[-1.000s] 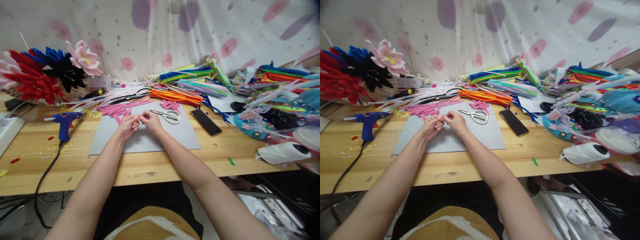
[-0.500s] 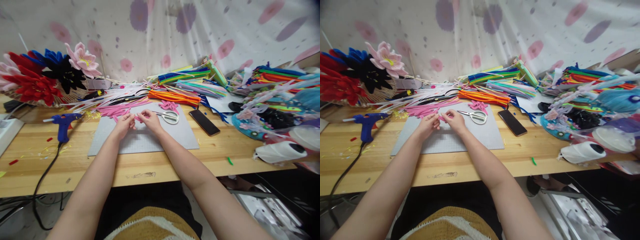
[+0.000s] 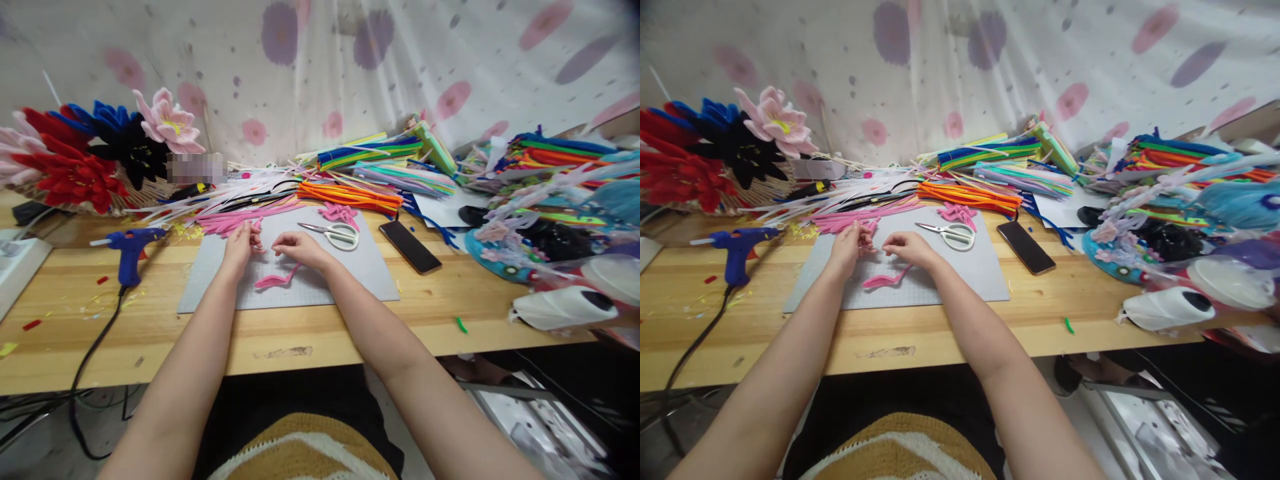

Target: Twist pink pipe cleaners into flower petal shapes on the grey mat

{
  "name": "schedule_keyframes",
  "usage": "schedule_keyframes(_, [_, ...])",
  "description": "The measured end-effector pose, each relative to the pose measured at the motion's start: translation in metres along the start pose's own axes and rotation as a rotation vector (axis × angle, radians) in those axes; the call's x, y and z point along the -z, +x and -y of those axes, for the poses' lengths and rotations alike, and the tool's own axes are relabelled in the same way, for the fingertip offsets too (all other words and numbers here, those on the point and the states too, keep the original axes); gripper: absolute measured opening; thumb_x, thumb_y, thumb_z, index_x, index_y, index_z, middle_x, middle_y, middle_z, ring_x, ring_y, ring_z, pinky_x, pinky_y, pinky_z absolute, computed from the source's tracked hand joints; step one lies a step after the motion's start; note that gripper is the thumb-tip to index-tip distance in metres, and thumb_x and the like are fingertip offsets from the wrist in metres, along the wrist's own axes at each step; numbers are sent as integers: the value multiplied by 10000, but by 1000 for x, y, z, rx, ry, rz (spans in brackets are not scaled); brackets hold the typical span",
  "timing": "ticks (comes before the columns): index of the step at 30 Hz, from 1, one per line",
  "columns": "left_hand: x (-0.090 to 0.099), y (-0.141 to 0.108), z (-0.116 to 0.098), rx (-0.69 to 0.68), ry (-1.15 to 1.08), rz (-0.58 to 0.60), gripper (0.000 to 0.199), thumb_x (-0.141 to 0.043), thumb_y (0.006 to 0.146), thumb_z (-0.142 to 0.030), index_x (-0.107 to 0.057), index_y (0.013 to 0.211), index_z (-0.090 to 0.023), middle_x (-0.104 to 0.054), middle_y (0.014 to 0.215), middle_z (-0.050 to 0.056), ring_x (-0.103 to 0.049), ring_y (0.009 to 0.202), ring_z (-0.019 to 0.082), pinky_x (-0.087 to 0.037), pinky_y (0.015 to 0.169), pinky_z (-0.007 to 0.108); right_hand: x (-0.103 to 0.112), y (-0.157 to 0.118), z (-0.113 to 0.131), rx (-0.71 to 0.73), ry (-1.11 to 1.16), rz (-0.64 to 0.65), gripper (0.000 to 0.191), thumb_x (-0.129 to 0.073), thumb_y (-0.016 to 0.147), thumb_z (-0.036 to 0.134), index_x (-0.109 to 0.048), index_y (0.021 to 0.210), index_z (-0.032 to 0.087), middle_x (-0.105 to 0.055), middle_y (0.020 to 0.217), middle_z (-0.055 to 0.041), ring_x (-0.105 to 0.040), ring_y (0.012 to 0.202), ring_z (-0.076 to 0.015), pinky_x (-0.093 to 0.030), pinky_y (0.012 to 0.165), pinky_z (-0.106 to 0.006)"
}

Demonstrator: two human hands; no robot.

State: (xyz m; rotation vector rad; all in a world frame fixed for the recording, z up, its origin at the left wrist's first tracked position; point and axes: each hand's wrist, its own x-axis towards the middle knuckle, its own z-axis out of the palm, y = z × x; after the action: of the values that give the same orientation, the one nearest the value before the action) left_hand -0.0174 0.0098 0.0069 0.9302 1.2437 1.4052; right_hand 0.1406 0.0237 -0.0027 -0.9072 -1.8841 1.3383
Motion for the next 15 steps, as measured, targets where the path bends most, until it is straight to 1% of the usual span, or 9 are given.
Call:
schedule_keyframes(1, [0, 0, 0, 1, -1, -11, 361, -532, 779, -490, -533, 692, -140, -479, 503, -38, -457, 423, 54, -442, 429, 163, 3, -1, 2, 1, -39, 52, 228, -606, 702, 337, -623, 785, 126, -624, 700, -7, -537, 647, -93, -407, 652, -226])
schedule_keyframes(3, [2, 1, 0, -6, -8, -25, 355, -554, 763, -490, -533, 701, -141, -483, 512, -38, -461, 426, 56, -452, 430, 170, 9, -6, 7, 2, -143, 213, 294, -644, 671, 391, -639, 815, 135, -628, 743, -11, -541, 681, -104, -411, 667, -233])
schedule_keyframes(5, [4, 2, -1, -18, -15, -31, 348, -565, 753, -487, -533, 709, -143, -484, 519, -40, -458, 426, 57, -465, 432, 182, 16, -10, 13, 29, -265, 371, 321, -695, 622, 399, -659, 822, 151, -627, 765, -13, -538, 710, -114, -410, 682, -236])
schedule_keyframes(6, [5, 2, -1, -24, -13, -32, 340, -573, 749, -479, -533, 712, -144, -483, 523, -40, -456, 426, 58, -469, 432, 186, 18, -12, 16, 55, -330, 417, 326, -728, 584, 388, -669, 809, 161, -624, 771, -13, -533, 728, -119, -408, 692, -238])
schedule_keyframes(8, [6, 2, -1, -37, 2, -33, 312, -599, 736, -448, -531, 704, -146, -480, 528, -44, -453, 431, 55, -470, 430, 183, 19, -14, 19, 99, -449, 440, 327, -784, 504, 354, -685, 764, 183, -616, 770, -15, -520, 757, -131, -399, 706, -239])
schedule_keyframes(10, [6, 2, 0, -52, 22, -30, 277, -634, 714, -402, -525, 688, -149, -477, 530, -49, -452, 436, 51, -462, 429, 172, 17, -14, 18, 101, -519, 437, 302, -804, 468, 326, -687, 714, 195, -610, 748, -11, -506, 743, -130, -389, 689, -232])
schedule_keyframes(12, [6, 2, 1, -65, 31, -28, 248, -656, 698, -361, -523, 682, -153, -477, 531, -55, -451, 436, 46, -455, 430, 164, 15, -12, 14, 45, -508, 481, 234, -782, 511, 316, -679, 676, 185, -602, 676, 4, -491, 666, -111, -371, 630, -218])
schedule_keyframes(15, [6, 2, 3, -76, 11, -32, 218, -659, 695, -326, -524, 689, -156, -484, 533, -57, -458, 435, 45, -445, 431, 159, 16, -11, 8, -48, -375, 536, 203, -713, 607, 344, -669, 666, 154, -568, 569, 36, -453, 557, -80, -331, 550, -203])
